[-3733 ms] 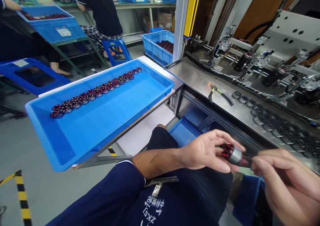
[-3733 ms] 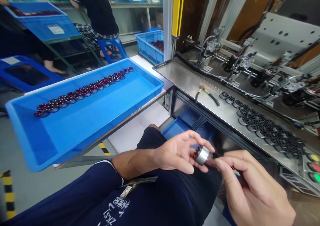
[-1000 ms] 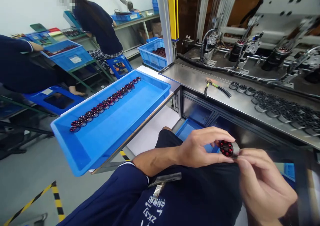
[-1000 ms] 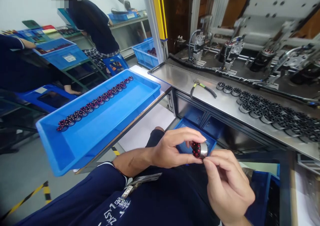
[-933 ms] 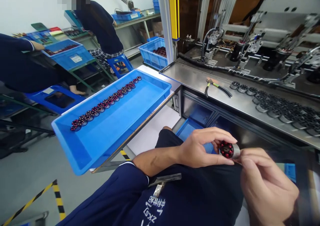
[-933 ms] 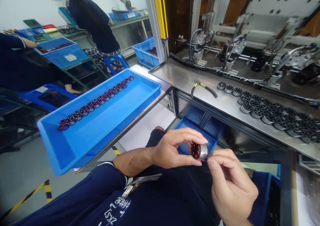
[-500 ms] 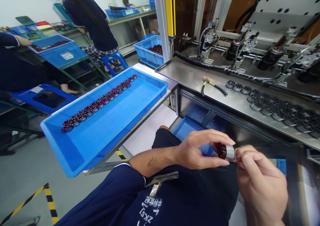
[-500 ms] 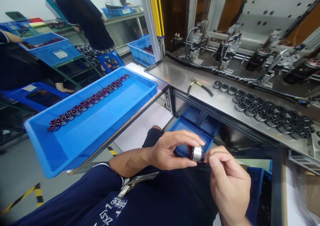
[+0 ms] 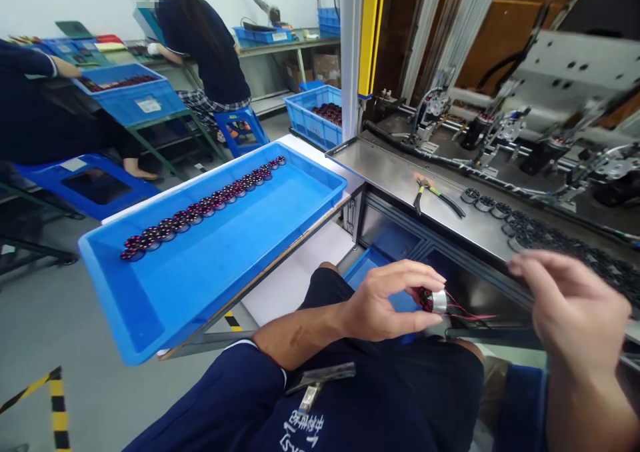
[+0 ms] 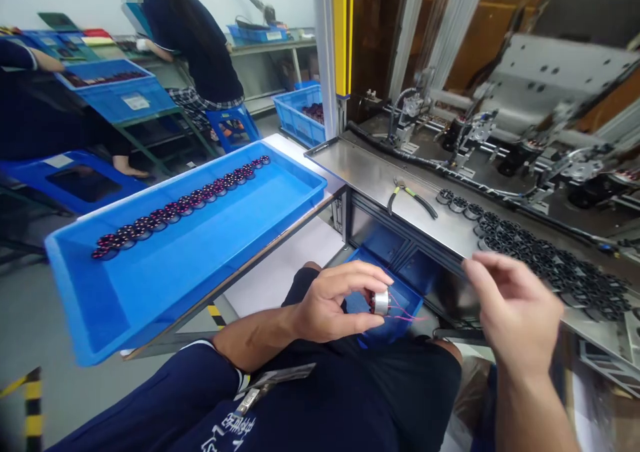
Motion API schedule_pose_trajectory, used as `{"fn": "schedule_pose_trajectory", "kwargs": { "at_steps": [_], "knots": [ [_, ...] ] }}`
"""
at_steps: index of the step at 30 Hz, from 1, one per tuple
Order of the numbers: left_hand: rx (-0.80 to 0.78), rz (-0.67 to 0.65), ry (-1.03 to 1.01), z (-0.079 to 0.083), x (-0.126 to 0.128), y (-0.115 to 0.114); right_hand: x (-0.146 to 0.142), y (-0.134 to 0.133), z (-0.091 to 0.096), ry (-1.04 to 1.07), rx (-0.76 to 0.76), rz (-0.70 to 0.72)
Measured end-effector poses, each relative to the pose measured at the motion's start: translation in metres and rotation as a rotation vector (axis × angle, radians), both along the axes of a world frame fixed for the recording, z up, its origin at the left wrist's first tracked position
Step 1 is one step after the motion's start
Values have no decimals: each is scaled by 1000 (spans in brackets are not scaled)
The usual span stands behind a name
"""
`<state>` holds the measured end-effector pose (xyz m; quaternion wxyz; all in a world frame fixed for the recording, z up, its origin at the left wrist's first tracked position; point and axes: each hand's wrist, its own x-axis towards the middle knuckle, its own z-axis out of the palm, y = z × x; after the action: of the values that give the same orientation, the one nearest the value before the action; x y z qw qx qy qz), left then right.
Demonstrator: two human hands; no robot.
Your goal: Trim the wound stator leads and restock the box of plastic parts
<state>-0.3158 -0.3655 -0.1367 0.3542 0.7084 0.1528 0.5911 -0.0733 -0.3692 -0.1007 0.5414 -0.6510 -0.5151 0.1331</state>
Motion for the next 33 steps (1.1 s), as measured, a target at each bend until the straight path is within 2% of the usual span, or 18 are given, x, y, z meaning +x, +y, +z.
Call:
{"fn": "schedule_pose_trajectory", "kwargs": {
  "at_steps": [2, 3, 6, 8, 11, 15, 21, 28, 33],
  "knots": [
    [-62, -8, -37, -3, -4, 1, -6, 46, 11, -263, 15, 32],
    [-85, -9, -50, -4, -6, 1, -12, 69, 12, -391, -32, 70],
    [-128, -3, -79, -5, -13, 1, -35, 130, 3, -638, -205, 144],
    [-139, 12, -88, -5, -18, 0, -51, 159, -10, -722, -309, 162],
    [-157, 55, -87, -4, -27, -2, -67, 184, -25, -814, -496, 152],
    [-234, 74, -92, -5, -32, -3, -70, 192, -31, -904, -623, 184],
    [-352, -8, -160, -5, -25, -4, -54, 171, -28, -996, -524, 238],
    [-455, -128, -210, 0, -14, -8, -19, 163, -7, -795, -552, 261],
    [-535, -155, -199, 3, -8, -10, 1, 157, 11, -664, -578, 331]
  ]
}}
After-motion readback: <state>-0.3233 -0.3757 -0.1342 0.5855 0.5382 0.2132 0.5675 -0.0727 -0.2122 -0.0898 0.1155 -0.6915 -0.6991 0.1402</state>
